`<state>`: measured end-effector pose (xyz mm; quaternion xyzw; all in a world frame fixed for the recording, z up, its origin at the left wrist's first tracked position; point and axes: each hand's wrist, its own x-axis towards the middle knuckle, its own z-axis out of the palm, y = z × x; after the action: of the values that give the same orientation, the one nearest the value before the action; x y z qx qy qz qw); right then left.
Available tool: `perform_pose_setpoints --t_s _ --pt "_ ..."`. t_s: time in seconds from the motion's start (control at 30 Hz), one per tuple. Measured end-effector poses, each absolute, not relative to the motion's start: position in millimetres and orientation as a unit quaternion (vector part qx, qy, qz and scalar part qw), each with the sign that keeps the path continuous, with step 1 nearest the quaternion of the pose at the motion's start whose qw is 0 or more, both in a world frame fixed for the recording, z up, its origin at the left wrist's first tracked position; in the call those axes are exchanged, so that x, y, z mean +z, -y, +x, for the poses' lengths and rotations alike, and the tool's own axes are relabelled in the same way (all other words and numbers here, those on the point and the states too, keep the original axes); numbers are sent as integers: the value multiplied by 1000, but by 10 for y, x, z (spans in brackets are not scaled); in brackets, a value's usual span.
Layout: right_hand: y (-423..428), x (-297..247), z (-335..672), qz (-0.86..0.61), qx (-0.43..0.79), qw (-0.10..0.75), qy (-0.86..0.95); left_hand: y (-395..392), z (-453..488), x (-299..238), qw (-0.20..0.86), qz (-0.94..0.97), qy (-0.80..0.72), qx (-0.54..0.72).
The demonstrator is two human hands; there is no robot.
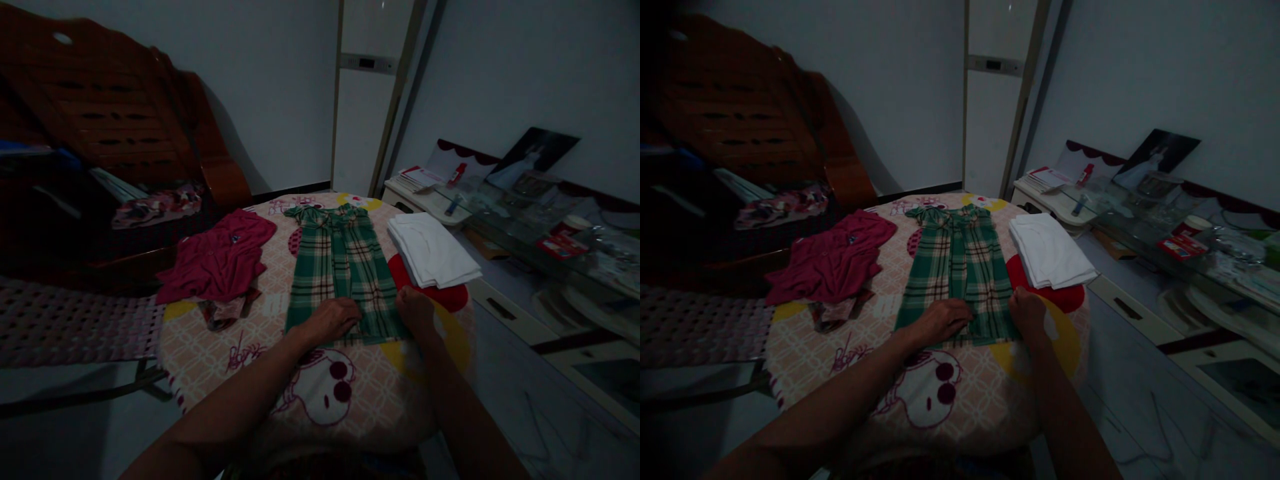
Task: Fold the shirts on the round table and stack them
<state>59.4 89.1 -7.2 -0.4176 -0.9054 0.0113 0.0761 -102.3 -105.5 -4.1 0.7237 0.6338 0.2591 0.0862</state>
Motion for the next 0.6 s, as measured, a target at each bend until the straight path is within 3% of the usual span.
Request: perform_pose_setpoints --t_s 0.3,0.6 --pt "-883 8 629 -469 17 92 878 1054 -1033 -77 85 733 -620 265" --pt "-963 43 808 -364 133 49 921 1071 -1038 -52 94 730 -623 263"
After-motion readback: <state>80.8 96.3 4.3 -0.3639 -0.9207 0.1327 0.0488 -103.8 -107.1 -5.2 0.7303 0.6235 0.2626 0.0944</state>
